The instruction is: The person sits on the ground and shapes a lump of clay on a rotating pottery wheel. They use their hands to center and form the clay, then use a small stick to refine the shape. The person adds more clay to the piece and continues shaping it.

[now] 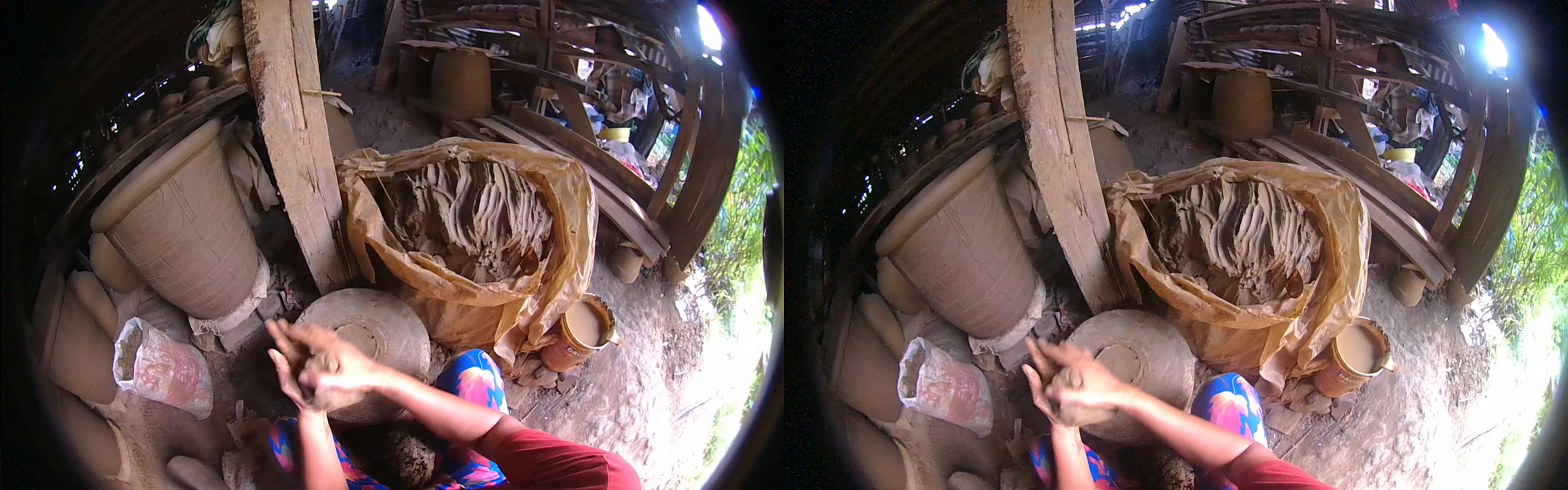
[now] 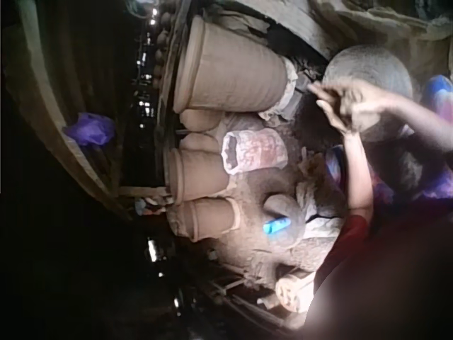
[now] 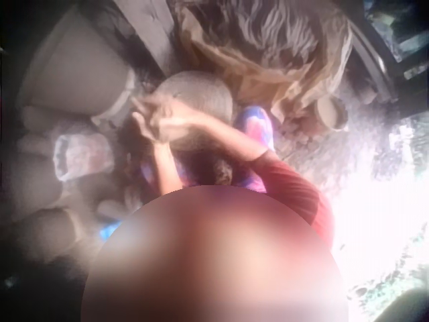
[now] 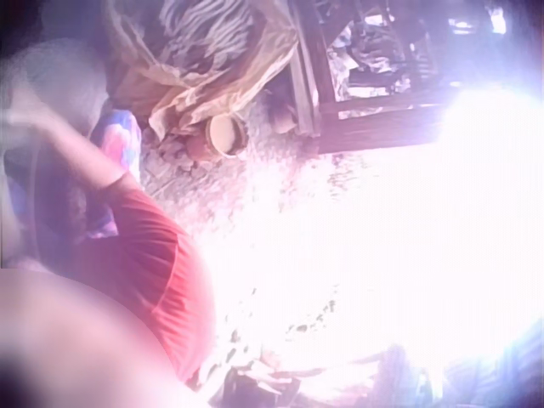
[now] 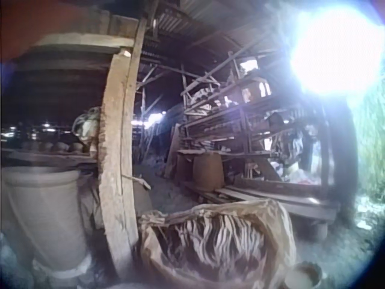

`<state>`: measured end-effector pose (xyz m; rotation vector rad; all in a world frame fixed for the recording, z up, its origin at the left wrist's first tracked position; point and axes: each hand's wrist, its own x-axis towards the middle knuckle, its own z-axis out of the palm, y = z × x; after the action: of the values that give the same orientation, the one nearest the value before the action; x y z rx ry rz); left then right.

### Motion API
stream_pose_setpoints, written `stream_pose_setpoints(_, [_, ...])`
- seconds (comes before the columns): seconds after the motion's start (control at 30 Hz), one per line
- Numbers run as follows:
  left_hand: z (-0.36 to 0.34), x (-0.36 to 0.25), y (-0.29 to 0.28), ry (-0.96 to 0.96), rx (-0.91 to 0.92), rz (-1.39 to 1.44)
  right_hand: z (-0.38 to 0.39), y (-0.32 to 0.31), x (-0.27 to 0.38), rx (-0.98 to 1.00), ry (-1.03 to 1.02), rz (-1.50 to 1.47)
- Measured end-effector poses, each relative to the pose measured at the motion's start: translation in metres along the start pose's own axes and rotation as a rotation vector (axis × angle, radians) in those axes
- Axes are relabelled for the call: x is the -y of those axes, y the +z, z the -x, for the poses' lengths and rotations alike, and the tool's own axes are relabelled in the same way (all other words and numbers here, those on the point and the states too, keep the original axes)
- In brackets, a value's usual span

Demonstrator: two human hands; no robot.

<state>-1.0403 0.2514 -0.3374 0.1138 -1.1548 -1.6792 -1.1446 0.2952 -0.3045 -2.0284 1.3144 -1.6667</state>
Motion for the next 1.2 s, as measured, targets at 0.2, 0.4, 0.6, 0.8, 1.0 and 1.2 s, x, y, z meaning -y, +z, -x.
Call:
stream_pose_setpoints(0.2, [0.006, 0.006, -0.029, -0.128, -0.544, 0.234, 0.020, 0.020, 0.001, 0.176, 0.316, -0.298])
stream_pose_setpoints(0.4, [0.009, 0.010, -0.002, 0.225, -0.463, 0.108, 0.002, 0.001, -0.014, -0.412, 0.337, -0.647])
stream_pose_setpoints(0.6, [0.008, 0.021, 0.043, -0.022, -0.484, 0.309, -0.004, 0.000, -0.004, -0.460, 0.509, -0.454])
stream_pose_setpoints(0.8, [-0.004, -0.010, -0.013, -0.025, -0.701, -0.042, -0.004, -0.013, -0.007, -0.251, 0.071, -0.120])
stream_pose_setpoints(1.0, [0.005, -0.007, -0.008, 0.010, -0.498, -0.284, 0.003, -0.002, -0.005, -0.130, 0.145, 0.115])
stream_pose_setpoints(1.2, [0.010, -0.003, 0.004, -0.050, -0.748, -0.133, 0.010, 0.003, 0.001, -0.149, 0.124, -0.038])
